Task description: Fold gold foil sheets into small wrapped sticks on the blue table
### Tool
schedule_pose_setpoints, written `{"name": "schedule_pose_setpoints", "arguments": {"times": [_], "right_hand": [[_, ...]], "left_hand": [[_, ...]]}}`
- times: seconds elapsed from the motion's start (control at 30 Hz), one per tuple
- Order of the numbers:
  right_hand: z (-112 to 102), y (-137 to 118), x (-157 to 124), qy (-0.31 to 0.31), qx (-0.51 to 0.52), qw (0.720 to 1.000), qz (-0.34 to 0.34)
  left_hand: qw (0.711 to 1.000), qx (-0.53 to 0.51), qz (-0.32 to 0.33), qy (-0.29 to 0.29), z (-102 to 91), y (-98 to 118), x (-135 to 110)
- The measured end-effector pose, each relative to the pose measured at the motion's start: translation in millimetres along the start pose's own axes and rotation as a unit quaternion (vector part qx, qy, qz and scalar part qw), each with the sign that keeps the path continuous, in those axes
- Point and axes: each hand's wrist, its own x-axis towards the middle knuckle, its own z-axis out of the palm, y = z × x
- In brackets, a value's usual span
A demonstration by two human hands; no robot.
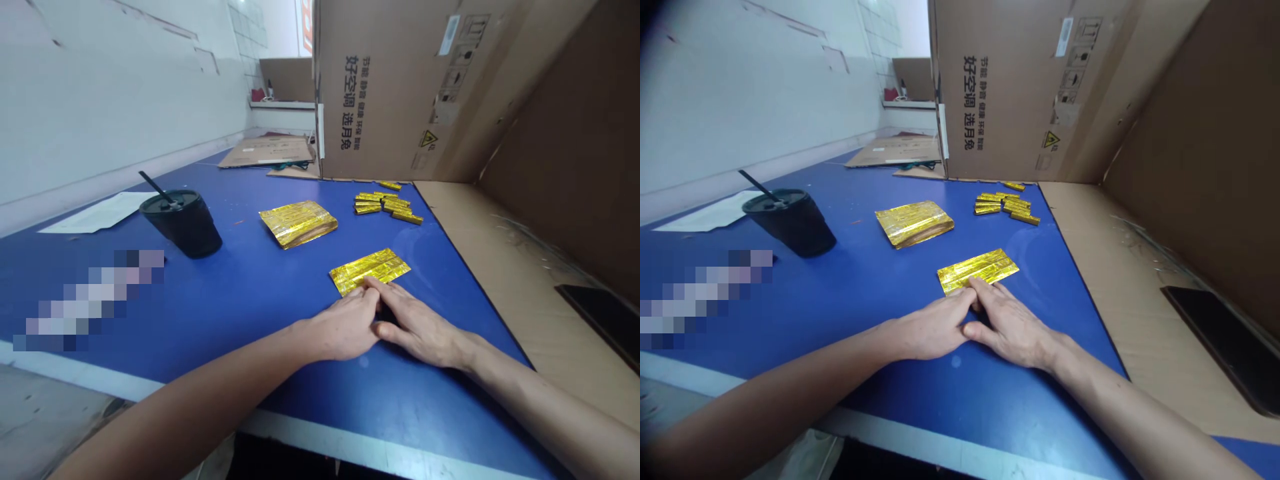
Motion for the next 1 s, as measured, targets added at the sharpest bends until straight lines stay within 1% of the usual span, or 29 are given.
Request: {"name": "schedule_pose_setpoints", "arguments": {"times": [0.07, 0.13, 0.23, 0.3, 0.33, 0.43, 0.53, 0.6, 0.63, 0.73, 0.8, 0.87, 0.93, 0.97, 1.0], "right_hand": [[1.4, 2.6, 0.5, 0.0, 0.014, 1.0, -0.003], [2.3, 12.1, -0.2, -0.009, -0.005, 1.0, 0.02], [0.2, 31.1, -3.7, -0.026, -0.067, 0.994, 0.084], [-2.8, 41.7, -6.4, -0.035, -0.12, 0.982, 0.14], [-4.1, 45.6, -7.5, -0.041, -0.142, 0.976, 0.158], [-5.4, 50.2, -9.3, -0.05, -0.188, 0.966, 0.172], [-3.7, 44.5, -8.9, -0.038, -0.232, 0.955, 0.179], [-2.2, 35.6, -7.8, -0.027, -0.257, 0.95, 0.173], [-1.5, 30.0, -7.1, -0.024, -0.264, 0.951, 0.16], [1.2, 11.4, -5.0, -0.041, -0.252, 0.962, 0.095], [3.2, 0.1, -3.7, -0.056, -0.221, 0.972, 0.055], [4.3, -8.6, -2.7, -0.064, -0.197, 0.978, 0.03], [3.7, -14.1, -2.3, -0.073, -0.18, 0.981, 0.019], [2.8, -15.7, -2.5, -0.079, -0.169, 0.982, 0.014], [1.6, -16.5, -2.8, -0.085, -0.155, 0.984, 0.008]], "left_hand": [[1.0, -0.009, 0.004, 0.003, -1.6, -0.2, 0.2], [1.0, -0.009, 0.016, 0.011, -2.7, -0.3, 0.3], [1.0, 0.005, 0.019, 0.01, -4.8, 0.9, -0.2], [1.0, 0.015, 0.013, 0.006, -6.3, 2.4, -1.0], [1.0, 0.02, 0.011, 0.006, -6.7, 2.9, -1.5], [0.999, 0.034, 0.007, 0.015, -6.9, 0.4, -1.4], [0.996, 0.067, -0.023, 0.046, -8.0, -10.9, 3.5], [0.991, 0.101, -0.054, 0.076, -11.5, -21.9, 9.1], [0.987, 0.118, -0.069, 0.087, -14.0, -27.6, 12.0], [0.972, 0.175, -0.107, 0.116, -22.0, -41.7, 18.8], [0.966, 0.196, -0.115, 0.124, -24.4, -45.9, 20.6], [0.962, 0.209, -0.119, 0.13, -22.8, -44.1, 19.9], [0.961, 0.222, -0.101, 0.129, -17.7, -35.7, 17.1], [0.964, 0.222, -0.076, 0.124, -14.4, -29.7, 15.2], [0.972, 0.21, -0.03, 0.101, -11.0, -23.1, 13.0]]}}
